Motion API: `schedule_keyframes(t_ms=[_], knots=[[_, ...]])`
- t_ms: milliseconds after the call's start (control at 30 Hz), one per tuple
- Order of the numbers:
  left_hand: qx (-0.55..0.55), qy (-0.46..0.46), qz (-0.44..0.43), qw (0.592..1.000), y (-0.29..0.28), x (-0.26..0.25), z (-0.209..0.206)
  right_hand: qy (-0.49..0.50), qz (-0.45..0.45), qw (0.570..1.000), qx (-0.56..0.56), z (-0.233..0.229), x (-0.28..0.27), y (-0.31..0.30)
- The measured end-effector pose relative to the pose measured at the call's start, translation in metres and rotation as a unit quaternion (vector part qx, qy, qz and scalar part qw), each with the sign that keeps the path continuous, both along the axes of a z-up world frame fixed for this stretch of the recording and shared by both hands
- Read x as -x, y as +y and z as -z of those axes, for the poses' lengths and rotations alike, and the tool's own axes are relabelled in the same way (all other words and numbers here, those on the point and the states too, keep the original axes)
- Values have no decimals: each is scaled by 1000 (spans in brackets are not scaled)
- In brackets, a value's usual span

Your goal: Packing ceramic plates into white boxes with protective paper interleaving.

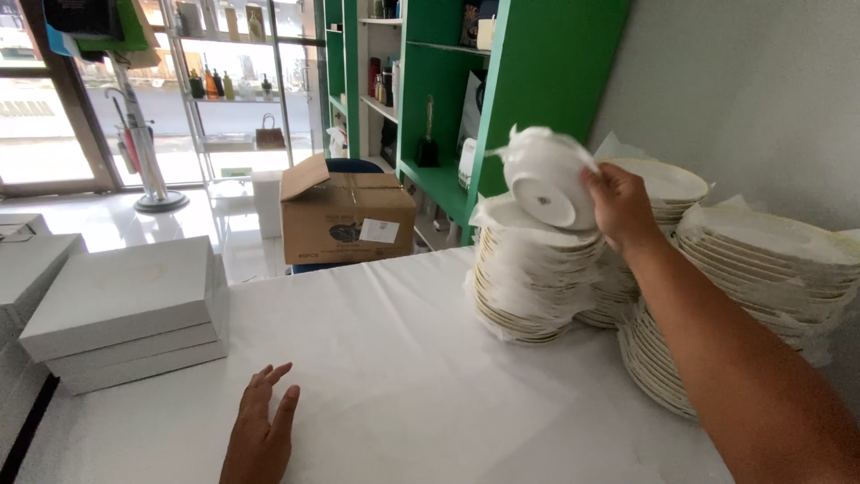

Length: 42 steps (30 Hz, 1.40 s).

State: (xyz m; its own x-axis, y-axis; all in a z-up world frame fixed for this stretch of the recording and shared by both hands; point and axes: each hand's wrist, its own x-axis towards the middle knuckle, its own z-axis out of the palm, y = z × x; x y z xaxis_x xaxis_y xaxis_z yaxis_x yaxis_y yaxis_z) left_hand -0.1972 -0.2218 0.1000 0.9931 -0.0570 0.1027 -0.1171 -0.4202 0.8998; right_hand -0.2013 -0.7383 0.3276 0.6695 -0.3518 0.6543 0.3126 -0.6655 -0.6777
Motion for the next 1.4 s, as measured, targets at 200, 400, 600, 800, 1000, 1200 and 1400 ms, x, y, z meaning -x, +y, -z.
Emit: schedule_keyframes(t_ms=[200, 400, 600, 800, 1000, 1200, 1400], knots=[[3, 0, 5, 1000, 3, 1, -5, -135, -4, 991, 10, -11, 6, 32], [97, -57, 42, 993, 5, 11, -20, -149, -40, 987, 42, -10, 60, 134], [500, 263, 342, 751, 5, 52, -57, -61, -116, 991, 11, 73, 81, 228], [487, 361, 259, 752, 38, 34, -57, 42, -234, 971, -20, 166, 108, 297], [415, 424, 224, 774, 72, 6, -23, -160, -394, 873, 239, 270, 80, 286], [211, 393, 235, 863, 77, 16, -47, -51, -448, 864, 226, 231, 138, 312], [80, 371, 204, 903, 73, 31, -77, -21, -433, 857, 278, 248, 145, 308]])
